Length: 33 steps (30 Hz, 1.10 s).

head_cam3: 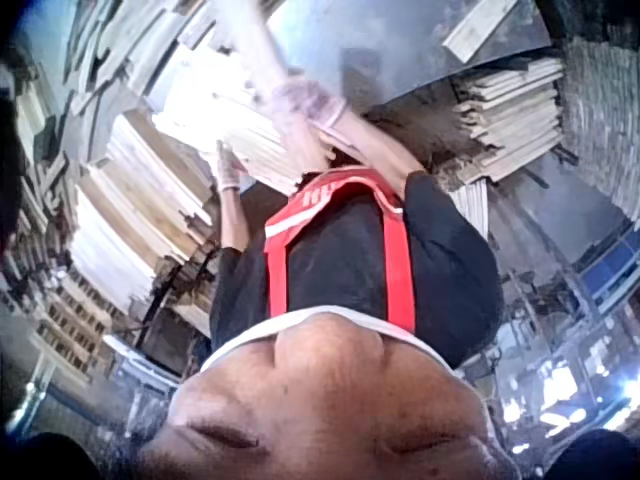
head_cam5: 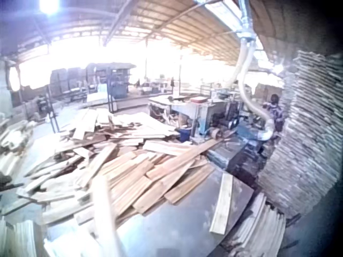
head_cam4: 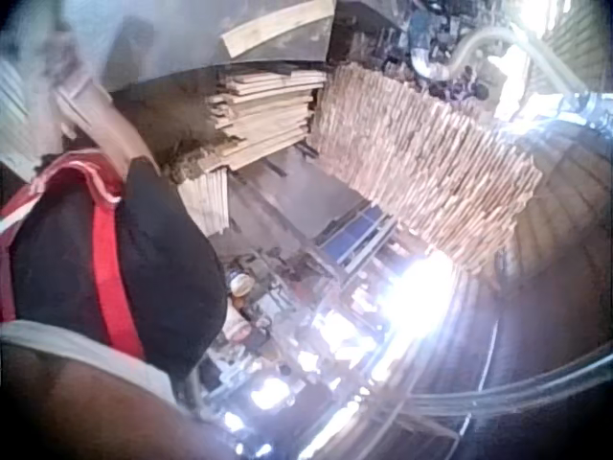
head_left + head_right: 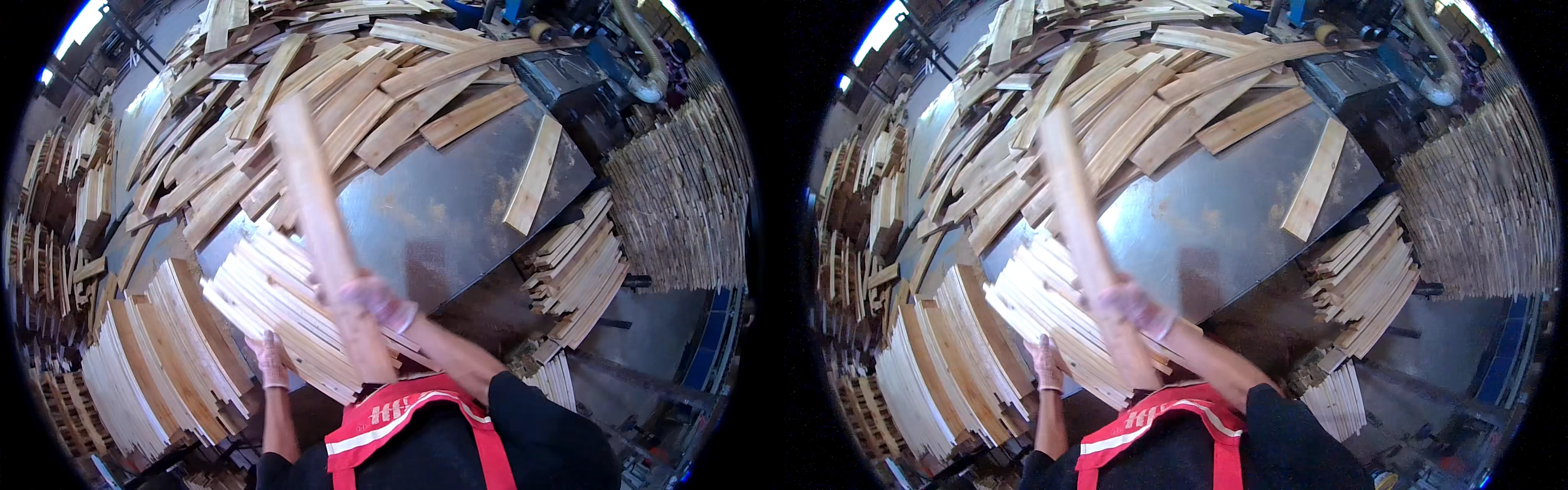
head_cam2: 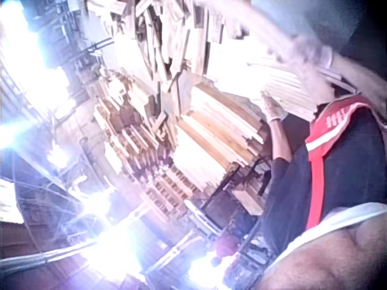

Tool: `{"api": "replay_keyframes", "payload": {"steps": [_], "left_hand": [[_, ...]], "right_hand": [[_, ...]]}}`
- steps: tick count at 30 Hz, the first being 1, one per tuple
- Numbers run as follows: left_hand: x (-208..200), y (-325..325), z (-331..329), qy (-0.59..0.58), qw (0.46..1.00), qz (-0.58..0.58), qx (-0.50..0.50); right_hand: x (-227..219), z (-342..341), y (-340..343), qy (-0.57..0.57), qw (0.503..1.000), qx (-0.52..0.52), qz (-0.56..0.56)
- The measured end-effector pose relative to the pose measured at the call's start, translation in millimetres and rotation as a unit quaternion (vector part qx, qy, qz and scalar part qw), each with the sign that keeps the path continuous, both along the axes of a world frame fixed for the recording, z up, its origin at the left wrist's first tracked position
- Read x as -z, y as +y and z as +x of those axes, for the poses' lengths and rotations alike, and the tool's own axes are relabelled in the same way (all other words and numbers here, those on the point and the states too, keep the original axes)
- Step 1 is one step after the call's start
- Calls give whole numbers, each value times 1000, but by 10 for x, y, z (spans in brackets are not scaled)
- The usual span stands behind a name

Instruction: The person picks up wooden planks from a large pile on a metal table and stacks them neatly on a nearby rack. The person wears gloves and repeatedly gathers planks, aligns them, and places them onto the growing stack.

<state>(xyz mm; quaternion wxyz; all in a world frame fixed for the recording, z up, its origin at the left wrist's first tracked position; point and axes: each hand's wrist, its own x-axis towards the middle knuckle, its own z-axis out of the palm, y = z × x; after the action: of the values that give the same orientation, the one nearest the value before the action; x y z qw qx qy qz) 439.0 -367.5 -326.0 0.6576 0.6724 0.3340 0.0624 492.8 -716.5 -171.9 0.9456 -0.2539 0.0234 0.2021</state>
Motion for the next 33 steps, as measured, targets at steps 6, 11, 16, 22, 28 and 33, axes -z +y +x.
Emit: {"api": "replay_keyframes", "payload": {"steps": [6,11,16,22,28,33], "left_hand": [[-506,-225,-294,-28,988,-141,-47],[-314,-29,-428,-53,992,-115,19],[-514,-23,-299,14,997,-62,47],[-685,-68,28,4,995,-78,57],[-878,-310,519,26,995,-70,71],[-346,-302,981,3,991,-113,69]], "right_hand": [[204,-293,-1393,32,991,48,119],[427,-463,-1859,100,989,94,57],[522,-163,-2140,177,984,23,13],[457,-76,-2064,175,983,-38,-36],[426,226,-1812,190,973,-120,54],[183,579,-1532,214,964,-154,36]]}}
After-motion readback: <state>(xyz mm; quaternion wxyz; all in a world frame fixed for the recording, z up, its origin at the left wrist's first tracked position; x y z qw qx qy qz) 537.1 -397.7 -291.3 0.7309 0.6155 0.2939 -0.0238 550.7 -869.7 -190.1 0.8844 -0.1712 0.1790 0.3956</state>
